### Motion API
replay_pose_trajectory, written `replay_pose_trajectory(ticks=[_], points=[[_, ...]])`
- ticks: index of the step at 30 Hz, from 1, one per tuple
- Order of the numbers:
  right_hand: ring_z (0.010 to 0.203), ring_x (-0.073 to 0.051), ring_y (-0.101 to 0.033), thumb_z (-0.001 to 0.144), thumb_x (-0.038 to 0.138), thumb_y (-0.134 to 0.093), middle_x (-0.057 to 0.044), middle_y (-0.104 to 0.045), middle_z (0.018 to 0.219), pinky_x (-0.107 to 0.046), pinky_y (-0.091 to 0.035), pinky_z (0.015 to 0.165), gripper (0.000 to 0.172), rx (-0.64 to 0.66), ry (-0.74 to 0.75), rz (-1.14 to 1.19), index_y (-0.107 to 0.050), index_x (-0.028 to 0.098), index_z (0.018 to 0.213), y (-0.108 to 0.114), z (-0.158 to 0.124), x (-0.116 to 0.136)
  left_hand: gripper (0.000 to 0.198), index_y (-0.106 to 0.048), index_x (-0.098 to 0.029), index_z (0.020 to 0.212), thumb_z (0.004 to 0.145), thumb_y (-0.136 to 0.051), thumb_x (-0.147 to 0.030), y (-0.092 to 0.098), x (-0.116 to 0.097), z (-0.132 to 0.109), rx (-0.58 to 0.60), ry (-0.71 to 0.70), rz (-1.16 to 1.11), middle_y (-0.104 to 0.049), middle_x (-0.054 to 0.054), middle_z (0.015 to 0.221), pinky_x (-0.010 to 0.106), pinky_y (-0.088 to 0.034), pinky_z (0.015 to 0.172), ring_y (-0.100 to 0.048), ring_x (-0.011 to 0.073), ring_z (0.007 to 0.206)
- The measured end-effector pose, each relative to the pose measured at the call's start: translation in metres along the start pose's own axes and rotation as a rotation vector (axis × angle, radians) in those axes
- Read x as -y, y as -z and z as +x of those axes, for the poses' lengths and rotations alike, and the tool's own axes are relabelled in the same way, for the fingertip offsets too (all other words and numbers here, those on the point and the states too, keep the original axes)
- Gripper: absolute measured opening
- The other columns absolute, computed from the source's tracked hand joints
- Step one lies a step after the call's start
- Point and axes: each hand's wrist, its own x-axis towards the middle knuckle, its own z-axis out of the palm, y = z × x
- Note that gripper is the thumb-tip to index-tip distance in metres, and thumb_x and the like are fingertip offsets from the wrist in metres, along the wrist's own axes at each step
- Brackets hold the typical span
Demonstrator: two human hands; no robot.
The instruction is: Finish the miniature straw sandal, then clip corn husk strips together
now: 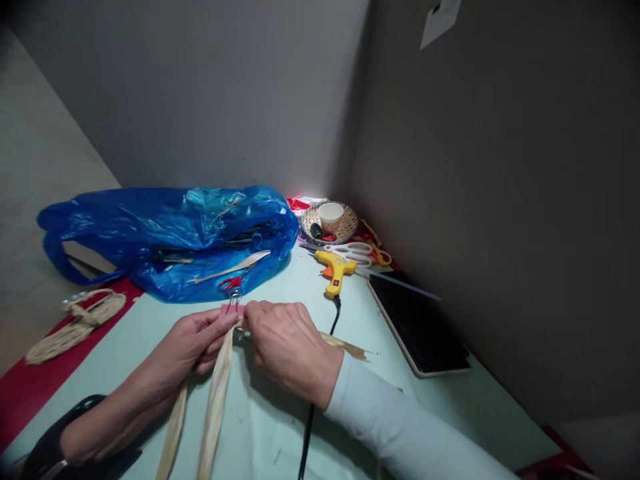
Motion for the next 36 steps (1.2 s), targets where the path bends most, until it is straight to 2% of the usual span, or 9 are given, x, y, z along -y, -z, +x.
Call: replay_pose_trajectory(ticks=[2, 5, 10, 14, 18, 22, 25, 29, 36], points=[[0.056, -0.015, -0.047, 0.095, 0.013, -0.045, -0.004, -0.062, 0.072, -0.032, -0.017, 0.054, 0.012, 0.004, -0.053, 0.03, -0.054, 0.016, 0.088, 0.0, 0.001, 0.002, 0.041, -0.06, -0.019, 0.07, 0.077, -0.071, -0.058, -0.001, -0.001, -0.001, -0.027, -0.016, 0.034, -0.027, -0.012, 0.048, 0.019, -0.015, 0.039, -0.018, 0.006, 0.042], [0.055, -0.014, -0.049, 0.105, 0.027, -0.036, -0.002, -0.061, 0.067, -0.029, -0.022, 0.053, 0.03, 0.024, -0.107, 0.103, -0.053, 0.018, 0.082, 0.0, 0.002, 0.006, 0.041, -0.058, -0.019, 0.065, 0.074, -0.072, -0.056, -0.003, -0.003, -0.002, -0.079, -0.057, 0.082, -0.031, -0.012, 0.044, 0.02, -0.016, 0.039, -0.022, 0.0064, 0.04], [0.063, -0.015, -0.058, 0.095, 0.051, -0.053, -0.004, -0.069, 0.076, -0.026, -0.027, 0.053, 0.035, 0.051, -0.152, 0.204, -0.058, 0.017, 0.089, -0.003, 0.003, 0.012, 0.034, -0.064, -0.018, 0.065, 0.075, -0.072, -0.049, -0.005, -0.005, -0.004, -0.115, -0.119, 0.132, -0.039, -0.008, 0.049, 0.021, -0.017, 0.04, -0.028, 0.0078, 0.044], [0.064, -0.017, -0.059, 0.094, 0.043, -0.055, -0.006, -0.071, 0.078, -0.028, -0.026, 0.055, 0.027, 0.046, -0.132, 0.166, -0.061, 0.017, 0.094, -0.006, 0.001, 0.012, 0.036, -0.059, -0.019, 0.06, 0.077, -0.07, -0.047, -0.004, -0.003, -0.002, -0.111, -0.125, 0.151, -0.038, -0.008, 0.048, 0.022, -0.017, 0.041, -0.027, 0.0077, 0.044], [0.059, -0.017, -0.056, 0.093, 0.03, -0.054, -0.004, -0.068, 0.07, -0.03, -0.021, 0.055, 0.015, 0.053, -0.086, 0.082, -0.06, 0.017, 0.089, -0.007, -0.002, 0.01, 0.043, -0.051, -0.02, 0.058, 0.079, -0.068, -0.054, -0.004, 0.0, 0.0, -0.093, -0.083, 0.144, -0.034, -0.009, 0.048, 0.022, -0.017, 0.041, -0.026, 0.0068, 0.042], [0.058, -0.018, -0.056, 0.094, 0.028, -0.049, -0.008, -0.069, 0.073, -0.033, -0.014, 0.055, 0.018, 0.038, -0.055, -0.013, -0.061, 0.014, 0.095, -0.012, -0.005, 0.012, 0.044, -0.05, -0.02, 0.064, 0.079, -0.066, -0.059, -0.004, 0.002, -0.002, -0.069, -0.019, 0.122, -0.032, -0.011, 0.049, 0.02, -0.016, 0.038, -0.023, 0.0054, 0.04], [0.06, -0.02, -0.056, 0.093, 0.019, -0.047, -0.012, -0.07, 0.078, -0.035, -0.01, 0.056, 0.017, 0.035, -0.027, -0.072, -0.06, 0.011, 0.1, -0.016, -0.006, 0.015, 0.045, -0.049, -0.021, 0.065, 0.078, -0.067, -0.06, -0.004, 0.003, -0.001, -0.071, -0.003, 0.108, -0.033, -0.012, 0.049, 0.019, -0.017, 0.037, -0.023, 0.0047, 0.039], [0.058, -0.018, -0.053, 0.091, 0.012, -0.048, -0.011, -0.07, 0.077, -0.035, -0.009, 0.056, 0.013, 0.041, -0.015, -0.076, -0.06, 0.013, 0.092, -0.015, -0.006, 0.013, 0.045, -0.054, -0.019, 0.067, 0.076, -0.067, -0.061, -0.002, 0.004, 0.0, -0.09, 0.004, 0.121, -0.035, -0.012, 0.047, 0.019, -0.016, 0.037, -0.024, 0.0046, 0.037], [0.049, -0.011, -0.035, 0.099, 0.026, -0.047, -0.001, -0.053, 0.054, -0.03, -0.017, 0.054, 0.038, 0.063, -0.109, 0.157, -0.044, 0.018, 0.062, 0.007, 0.002, -0.001, 0.043, -0.055, -0.018, 0.056, 0.076, -0.068, -0.053, -0.001, 0.003, -0.001, -0.122, -0.065, 0.227, -0.041, -0.008, 0.045, 0.022, -0.015, 0.041, -0.027, 0.006, 0.039]])
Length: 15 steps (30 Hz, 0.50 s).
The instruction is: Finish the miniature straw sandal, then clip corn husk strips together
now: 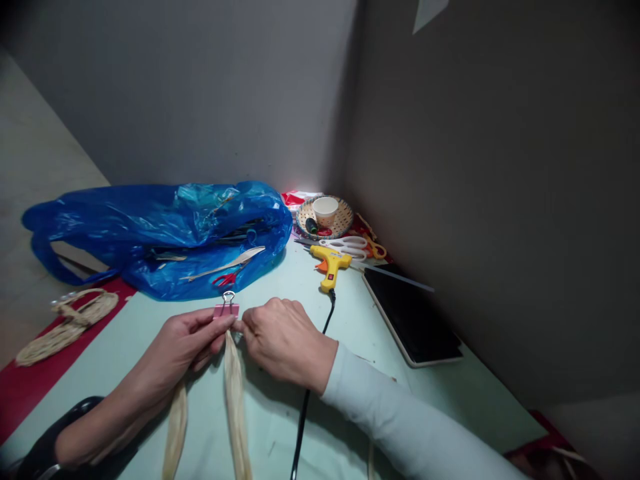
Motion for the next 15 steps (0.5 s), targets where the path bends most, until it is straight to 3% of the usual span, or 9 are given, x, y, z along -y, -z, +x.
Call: replay_pose_trajectory(ticks=[5, 9, 12, 15], points=[[0.048, -0.01, -0.049, 0.102, 0.029, -0.036, 0.0, -0.055, 0.051, -0.022, -0.033, 0.053, 0.046, 0.087, -0.066, 0.288, -0.05, 0.017, 0.06, 0.0, 0.004, 0.002, 0.038, -0.06, -0.017, 0.056, 0.078, -0.068, -0.047, -0.002, -0.001, -0.001, -0.043, -0.069, 0.045, -0.047, -0.006, 0.05, 0.023, -0.02, 0.046, -0.032, 0.0087, 0.048], [0.042, -0.008, -0.054, 0.103, 0.022, -0.018, 0.0, -0.066, 0.061, -0.017, -0.04, 0.045, 0.044, 0.183, -0.048, 0.449, -0.055, 0.016, 0.08, -0.011, 0.0, 0.008, 0.038, -0.058, -0.018, 0.052, 0.081, -0.067, -0.041, -0.001, -0.001, 0.0, -0.068, -0.119, 0.023, -0.059, -0.002, 0.057, 0.024, -0.034, 0.058, -0.047, 0.0127, 0.059], [0.043, -0.007, -0.059, 0.104, 0.019, -0.009, -0.001, -0.07, 0.066, -0.015, -0.041, 0.044, 0.047, 0.21, -0.012, 0.43, -0.053, 0.016, 0.087, -0.018, -0.007, 0.018, 0.036, -0.06, -0.018, 0.052, 0.08, -0.069, -0.038, -0.001, 0.002, 0.0, -0.111, -0.106, -0.022, -0.058, -0.002, 0.057, 0.025, -0.036, 0.063, -0.048, 0.0136, 0.062], [0.055, -0.014, -0.066, 0.102, 0.015, -0.021, -0.008, -0.072, 0.074, -0.022, -0.045, 0.051, 0.037, 0.169, 0.018, 0.262, -0.055, 0.014, 0.087, -0.025, -0.013, 0.03, 0.029, -0.064, -0.017, 0.06, 0.076, -0.073, -0.04, -0.001, 0.005, 0.0, -0.118, -0.033, -0.109, -0.047, -0.006, 0.052, 0.023, -0.03, 0.052, -0.037, 0.0103, 0.052]])
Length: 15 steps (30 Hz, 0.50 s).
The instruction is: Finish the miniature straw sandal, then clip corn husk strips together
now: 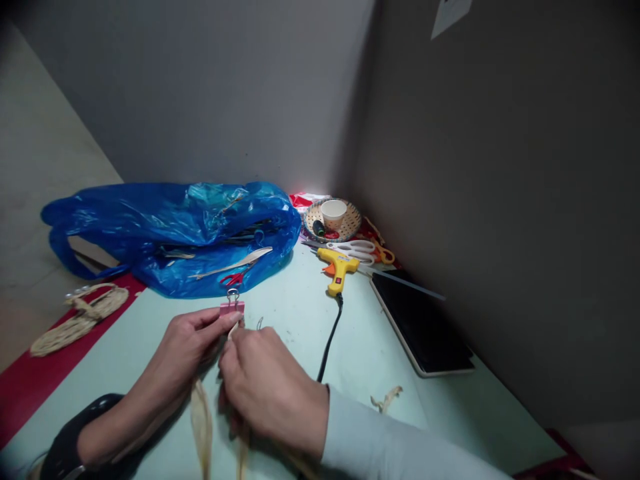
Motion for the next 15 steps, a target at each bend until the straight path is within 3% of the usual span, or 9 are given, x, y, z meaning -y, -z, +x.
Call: replay_pose_trajectory(ticks=[3, 5, 7, 11, 13, 15], points=[[0.068, -0.026, -0.067, 0.094, 0.013, -0.039, -0.02, -0.071, 0.088, -0.034, -0.043, 0.055, 0.02, -0.059, 0.032, -0.245, -0.058, 0.009, 0.092, -0.01, 0.0, 0.006, 0.031, -0.065, -0.016, 0.065, 0.072, -0.076, -0.044, -0.001, 0.001, -0.001, 0.035, 0.107, -0.097, -0.034, -0.01, 0.049, 0.022, -0.014, 0.043, -0.019, 0.0067, 0.045], [0.064, -0.029, -0.064, 0.092, 0.011, -0.041, -0.02, -0.069, 0.086, -0.036, -0.04, 0.052, 0.02, -0.074, 0.057, -0.381, -0.06, 0.006, 0.096, -0.017, 0.002, 0.005, 0.034, -0.064, -0.015, 0.066, 0.072, -0.077, -0.045, -0.002, 0.0, -0.003, 0.057, 0.152, -0.161, -0.033, -0.01, 0.05, 0.021, -0.01, 0.043, -0.016, 0.0056, 0.045], [0.06, -0.029, -0.063, 0.09, 0.007, -0.041, -0.019, -0.068, 0.083, -0.036, -0.037, 0.049, 0.025, -0.078, 0.083, -0.491, -0.061, 0.001, 0.104, -0.022, 0.003, 0.004, 0.035, -0.062, -0.015, 0.066, 0.073, -0.077, -0.046, -0.003, -0.002, -0.005, 0.073, 0.18, -0.218, -0.038, -0.009, 0.052, 0.019, -0.013, 0.042, -0.02, 0.0046, 0.045], [0.062, -0.028, -0.063, 0.085, 0.003, -0.046, -0.021, -0.069, 0.088, -0.034, -0.033, 0.047, 0.037, -0.062, 0.143, -0.616, -0.056, -0.006, 0.119, -0.026, 0.001, 0.001, 0.032, -0.065, -0.015, 0.073, 0.074, -0.079, -0.043, -0.005, -0.004, -0.008, 0.078, 0.243, -0.287, -0.057, -0.003, 0.06, 0.014, -0.028, 0.044, -0.042, 0.0049, 0.047], [0.062, -0.026, -0.063, 0.093, 0.013, -0.046, -0.018, -0.07, 0.089, -0.034, -0.033, 0.048, 0.034, -0.074, 0.147, -0.628, -0.057, -0.002, 0.121, -0.019, -0.001, 0.002, 0.028, -0.066, -0.014, 0.074, 0.074, -0.08, -0.039, -0.005, -0.003, -0.006, 0.068, 0.246, -0.308, -0.057, -0.004, 0.058, 0.013, -0.027, 0.042, -0.041, 0.004, 0.045], [0.059, -0.023, -0.061, 0.099, 0.032, -0.045, -0.012, -0.071, 0.081, -0.032, -0.033, 0.051, 0.032, -0.088, 0.111, -0.525, -0.064, 0.008, 0.108, -0.007, -0.001, 0.002, 0.025, -0.066, -0.014, 0.073, 0.074, -0.08, -0.035, -0.002, -0.004, -0.003, 0.057, 0.219, -0.333, -0.055, -0.005, 0.057, 0.013, -0.026, 0.04, -0.039, 0.0033, 0.044]])
